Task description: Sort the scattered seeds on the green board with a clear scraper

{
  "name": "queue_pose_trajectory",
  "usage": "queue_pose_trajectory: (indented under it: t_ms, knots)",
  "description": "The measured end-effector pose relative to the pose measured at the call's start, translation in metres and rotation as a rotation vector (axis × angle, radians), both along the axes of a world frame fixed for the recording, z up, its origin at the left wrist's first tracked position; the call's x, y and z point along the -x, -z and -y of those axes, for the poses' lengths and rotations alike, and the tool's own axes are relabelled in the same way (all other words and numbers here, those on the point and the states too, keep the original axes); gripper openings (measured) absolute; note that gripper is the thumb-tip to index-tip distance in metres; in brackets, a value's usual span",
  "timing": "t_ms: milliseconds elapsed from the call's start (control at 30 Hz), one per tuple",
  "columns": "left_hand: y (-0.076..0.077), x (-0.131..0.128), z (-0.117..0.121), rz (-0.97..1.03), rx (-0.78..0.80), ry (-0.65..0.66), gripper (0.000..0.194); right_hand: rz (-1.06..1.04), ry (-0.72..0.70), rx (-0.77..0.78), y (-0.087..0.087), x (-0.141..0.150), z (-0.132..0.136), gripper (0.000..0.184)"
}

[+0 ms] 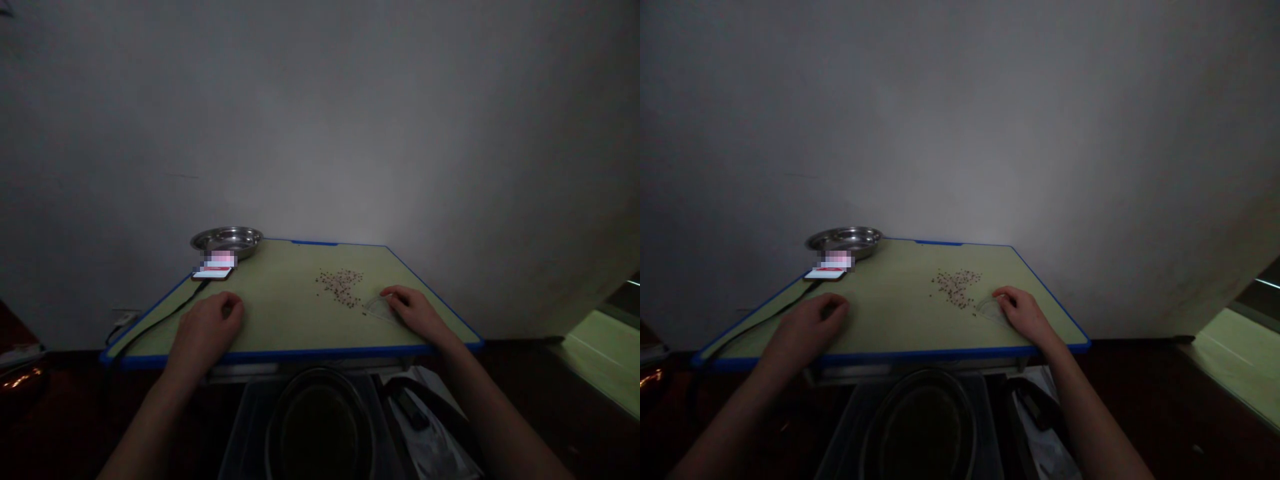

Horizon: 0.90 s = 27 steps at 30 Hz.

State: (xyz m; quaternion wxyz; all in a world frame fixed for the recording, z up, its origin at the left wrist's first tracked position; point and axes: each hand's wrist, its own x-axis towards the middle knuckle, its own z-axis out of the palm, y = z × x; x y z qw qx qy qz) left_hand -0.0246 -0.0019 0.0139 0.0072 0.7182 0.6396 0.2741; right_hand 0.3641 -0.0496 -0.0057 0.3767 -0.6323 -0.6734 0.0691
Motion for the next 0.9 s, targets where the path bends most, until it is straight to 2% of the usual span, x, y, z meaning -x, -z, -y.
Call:
queue_pose_trajectory:
  t_ms: [567,767,900]
  knots:
    - [0.000,-0.001,0.001,0.010,-0.007,0.006,0.034,0.033,-0.024,0.026,-0.003,0.039,0.021,0.027]
    - [0.000,-0.001,0.001,-0.019,-0.010,0.004,0.033,0.037,0.028,0.011,-0.001,0.035,0.027,0.029]
    - [0.000,-0.002,0.003,-0.024,-0.012,0.008,0.032,0.040,-0.002,0.018,0.001,0.035,0.034,0.028]
